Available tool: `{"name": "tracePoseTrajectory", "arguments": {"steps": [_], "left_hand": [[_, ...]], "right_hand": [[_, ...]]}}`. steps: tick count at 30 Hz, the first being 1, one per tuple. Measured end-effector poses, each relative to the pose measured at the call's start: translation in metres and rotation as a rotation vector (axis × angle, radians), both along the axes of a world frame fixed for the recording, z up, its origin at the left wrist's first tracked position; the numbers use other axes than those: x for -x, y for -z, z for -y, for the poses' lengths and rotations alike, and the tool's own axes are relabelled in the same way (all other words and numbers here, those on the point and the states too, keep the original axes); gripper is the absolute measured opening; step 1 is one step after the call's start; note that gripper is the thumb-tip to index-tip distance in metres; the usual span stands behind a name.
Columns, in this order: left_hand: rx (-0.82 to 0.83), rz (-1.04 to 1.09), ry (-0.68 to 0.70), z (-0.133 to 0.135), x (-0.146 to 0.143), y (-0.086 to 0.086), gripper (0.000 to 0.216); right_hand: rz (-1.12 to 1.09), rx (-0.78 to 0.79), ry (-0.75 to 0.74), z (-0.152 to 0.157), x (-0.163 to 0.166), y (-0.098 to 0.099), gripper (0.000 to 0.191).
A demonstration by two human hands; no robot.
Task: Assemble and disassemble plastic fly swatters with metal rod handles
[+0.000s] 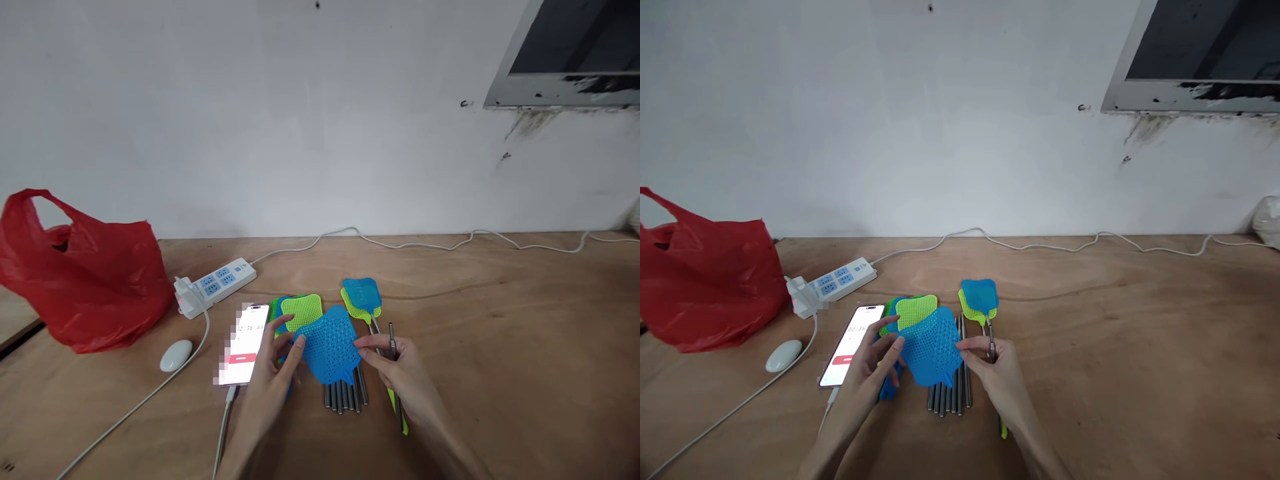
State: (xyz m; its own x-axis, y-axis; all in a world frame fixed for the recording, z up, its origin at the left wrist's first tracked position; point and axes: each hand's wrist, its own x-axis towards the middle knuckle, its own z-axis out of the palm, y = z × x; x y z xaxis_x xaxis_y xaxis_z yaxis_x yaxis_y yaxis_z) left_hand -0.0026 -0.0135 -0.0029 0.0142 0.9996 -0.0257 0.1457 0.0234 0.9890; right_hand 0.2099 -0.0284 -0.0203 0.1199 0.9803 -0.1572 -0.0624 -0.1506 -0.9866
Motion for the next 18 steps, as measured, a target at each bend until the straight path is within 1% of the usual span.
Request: {"name": "tracePoseTrajectory", "arguments": {"steps": [3,5,7,10,11,14,18], "left_hand": [[0.003,0.037,0.008,0.008,-0.004,0.004,0.055],[0.000,0.074,0.008,0.010,-0.007,0.008,0.050],[-0.025,0.082,0.012,0.007,-0.007,0.010,0.041],[-0.119,-0.008,0.021,-0.010,0.002,0.006,0.028],[-0.149,-0.064,0.011,-0.018,0.007,0.004,0.028],[-0.163,-0.128,-0.011,-0.043,0.023,0.001,0.031],[-0.161,-0.238,0.011,-0.066,0.039,0.007,0.034]], "right_hand": [[-0.051,0.030,0.017,-0.005,0.002,0.000,0.030],[-0.089,0.048,-0.002,-0.006,0.005,0.000,0.038],[-0.122,0.052,-0.040,-0.006,0.007,-0.001,0.045],[-0.146,0.013,-0.068,-0.006,0.007,-0.004,0.048],[-0.153,-0.006,-0.056,-0.006,0.006,-0.004,0.047],[-0.204,-0.047,0.018,-0.009,-0.001,-0.003,0.044],[-0.255,-0.057,0.098,-0.015,-0.011,0.005,0.043]]}}
